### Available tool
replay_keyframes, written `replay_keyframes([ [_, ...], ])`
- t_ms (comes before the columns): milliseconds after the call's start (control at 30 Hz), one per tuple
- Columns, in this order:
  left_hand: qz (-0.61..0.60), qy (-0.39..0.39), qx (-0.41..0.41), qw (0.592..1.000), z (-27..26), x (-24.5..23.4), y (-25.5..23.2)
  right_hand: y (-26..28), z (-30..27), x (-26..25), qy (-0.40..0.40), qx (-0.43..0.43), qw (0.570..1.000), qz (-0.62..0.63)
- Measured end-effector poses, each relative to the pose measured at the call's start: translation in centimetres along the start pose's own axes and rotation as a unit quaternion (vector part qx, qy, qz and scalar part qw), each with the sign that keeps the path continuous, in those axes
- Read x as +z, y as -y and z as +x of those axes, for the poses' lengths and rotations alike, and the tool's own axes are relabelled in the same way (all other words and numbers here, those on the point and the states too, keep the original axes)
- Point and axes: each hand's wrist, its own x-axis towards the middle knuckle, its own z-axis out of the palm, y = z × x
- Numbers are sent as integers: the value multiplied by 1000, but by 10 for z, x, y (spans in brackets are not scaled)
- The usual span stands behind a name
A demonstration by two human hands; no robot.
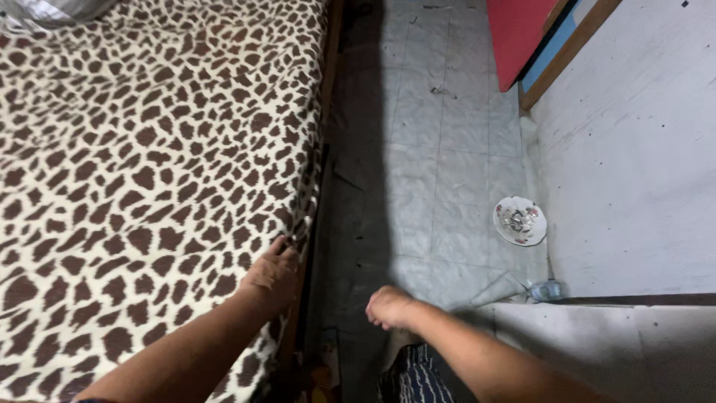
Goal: The person arranges several decorative pillows on a bed with a leopard-print sheet, then smooths and tucks the sheet around the mattress edges. The person handles a pink pillow with a flower, a red pillow with a bow, a pink bubble-tea plush, and a checkered pillow, placing them at the head of the bed before tucking the sheet.
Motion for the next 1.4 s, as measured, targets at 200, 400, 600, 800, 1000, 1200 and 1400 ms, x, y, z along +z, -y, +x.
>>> replay_keyframes([
  [200, 29, 72, -8, 997, 41, -2, -13, -33, 9, -126, -88, 8, 989, -120],
  [400, -381, 99, -213, 894, 78, -58, 3, 19, -12, -167, -66, 51, 996, 43],
  [600, -887, -59, -315, 333, 130, -51, 32, 107, -6, -193, 72, -25, 973, 218],
  [800, -928, -155, -333, -55, 186, 5, 62, 193, 47, -233, 156, -70, 912, 373],
  [1000, -874, -246, -334, -254, 221, 16, 52, 238, 117, -249, 172, -64, 888, 422],
  [1200, -819, -295, -348, -348, 234, 11, 38, 272, 176, -245, 183, -31, 879, 440],
  [1400, -691, -297, -493, -436, 262, 36, 39, 302, 230, -251, 205, 10, 881, 425],
])
